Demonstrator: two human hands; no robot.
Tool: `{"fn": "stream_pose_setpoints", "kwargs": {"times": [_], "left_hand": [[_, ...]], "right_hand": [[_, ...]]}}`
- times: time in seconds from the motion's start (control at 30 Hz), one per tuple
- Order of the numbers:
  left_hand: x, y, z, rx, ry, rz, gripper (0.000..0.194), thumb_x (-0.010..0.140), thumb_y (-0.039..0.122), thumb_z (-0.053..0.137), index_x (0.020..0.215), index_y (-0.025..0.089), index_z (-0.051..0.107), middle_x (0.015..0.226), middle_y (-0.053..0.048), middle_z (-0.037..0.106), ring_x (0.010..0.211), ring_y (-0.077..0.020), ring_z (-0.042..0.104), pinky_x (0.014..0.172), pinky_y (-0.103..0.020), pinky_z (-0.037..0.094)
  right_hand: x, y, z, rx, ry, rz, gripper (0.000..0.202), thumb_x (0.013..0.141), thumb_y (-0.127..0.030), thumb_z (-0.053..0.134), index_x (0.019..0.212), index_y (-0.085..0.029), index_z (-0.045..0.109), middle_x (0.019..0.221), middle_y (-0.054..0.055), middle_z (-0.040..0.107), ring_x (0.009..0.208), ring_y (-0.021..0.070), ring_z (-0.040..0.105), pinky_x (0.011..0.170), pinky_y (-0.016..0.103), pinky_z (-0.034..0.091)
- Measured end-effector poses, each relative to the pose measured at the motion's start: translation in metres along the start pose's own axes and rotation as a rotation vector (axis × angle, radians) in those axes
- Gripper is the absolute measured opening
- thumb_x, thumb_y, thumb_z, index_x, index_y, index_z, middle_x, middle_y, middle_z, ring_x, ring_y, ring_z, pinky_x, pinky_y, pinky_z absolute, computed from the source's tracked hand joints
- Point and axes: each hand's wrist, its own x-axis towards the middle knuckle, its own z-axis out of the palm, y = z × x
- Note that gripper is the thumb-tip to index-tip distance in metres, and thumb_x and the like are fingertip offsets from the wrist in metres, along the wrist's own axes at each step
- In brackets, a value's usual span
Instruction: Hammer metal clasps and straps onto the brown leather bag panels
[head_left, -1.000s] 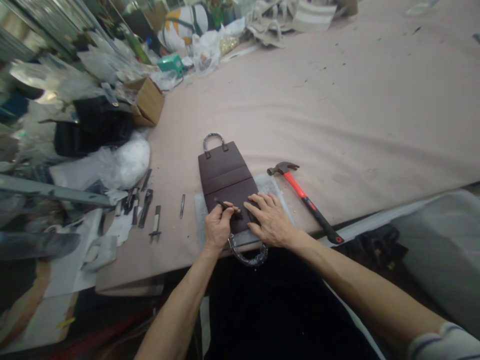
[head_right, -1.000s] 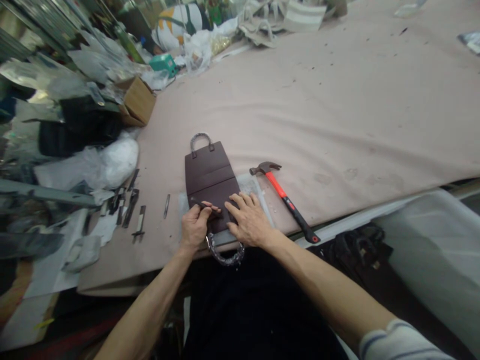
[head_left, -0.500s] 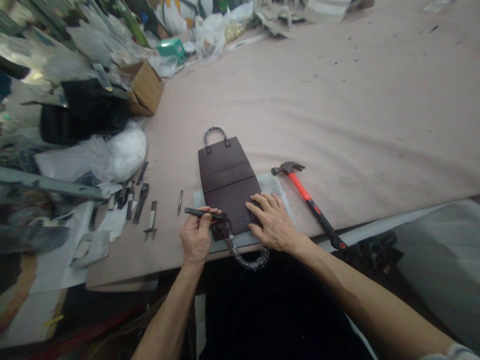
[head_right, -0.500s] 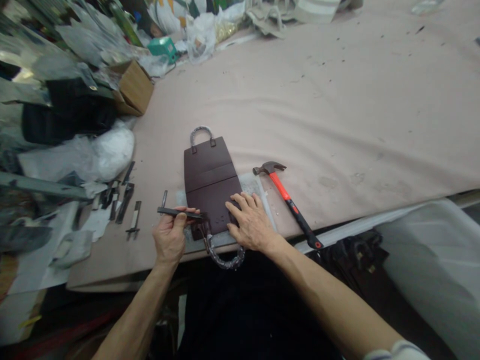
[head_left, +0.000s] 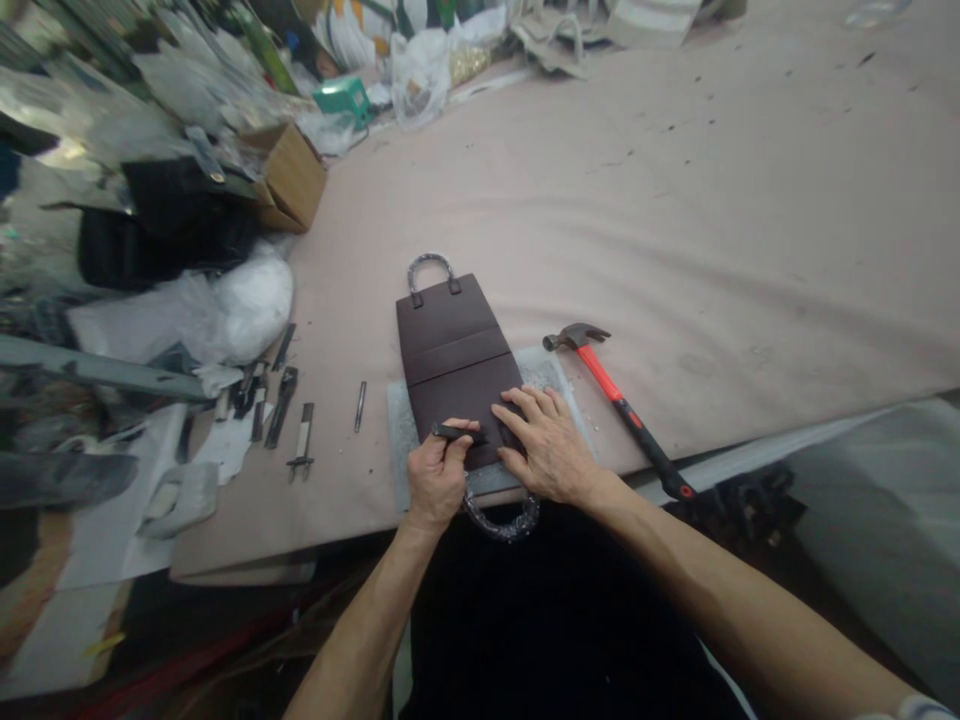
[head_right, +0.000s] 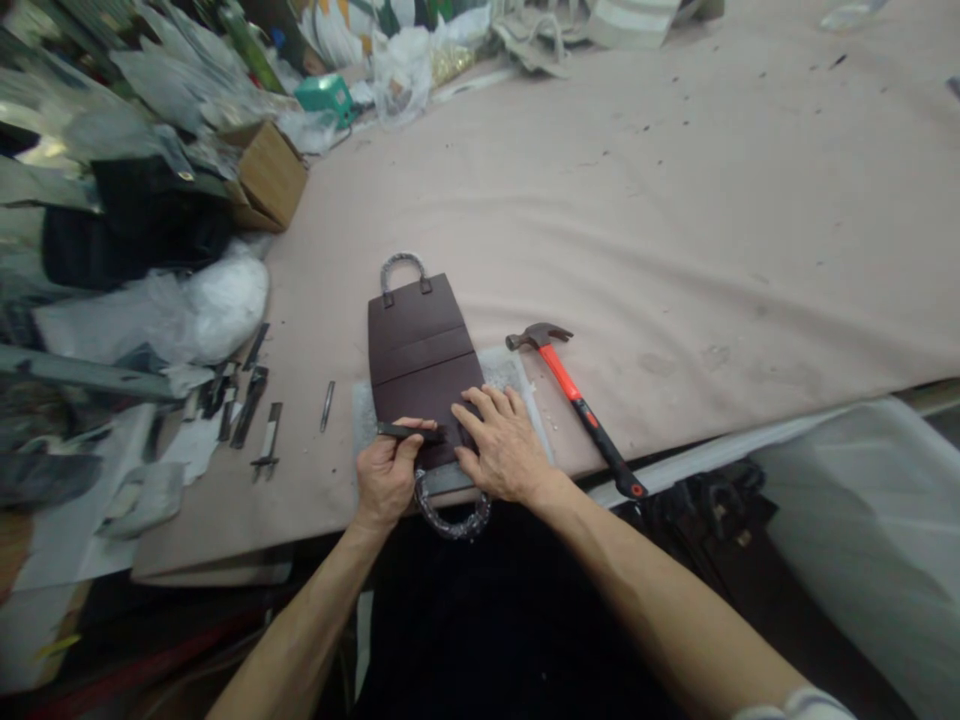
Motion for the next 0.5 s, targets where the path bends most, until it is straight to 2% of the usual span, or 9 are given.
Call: {"fn": "stream_pose_setpoints", "kwargs": {"times": [0.33,0.5], "left_hand": [[-0.0004,-0.0014,0.0017,0.061,-0.045,0.040,0.018,0.098,0.031,0.059,0.102,0.020,0.072,0.097,-0.005,0.079,0.090,-0.0190,0.076,0.084,-0.031,0.064],[-0.0004,-0.0020,0.0027,0.088,-0.023,0.071,0.018,0.098,0.030,0.057,0.102,0.019,0.071,0.095,-0.004,0.079,0.088,-0.0186,0.076,0.084,-0.031,0.063]], "right_hand": [[0.0002,-0.0006,-0.0014,0.017,0.013,-0.003,0.056,0.090,-0.035,0.064,0.142,-0.017,0.056,0.151,0.015,0.049,0.141,0.0376,0.037,0.122,0.059,0.023],[0.0000,0.0002,-0.0017,0.024,0.022,-0.002,0.057,0.089,-0.035,0.065,0.143,-0.018,0.056,0.151,0.015,0.049,0.142,0.0374,0.037,0.122,0.058,0.023]]}}
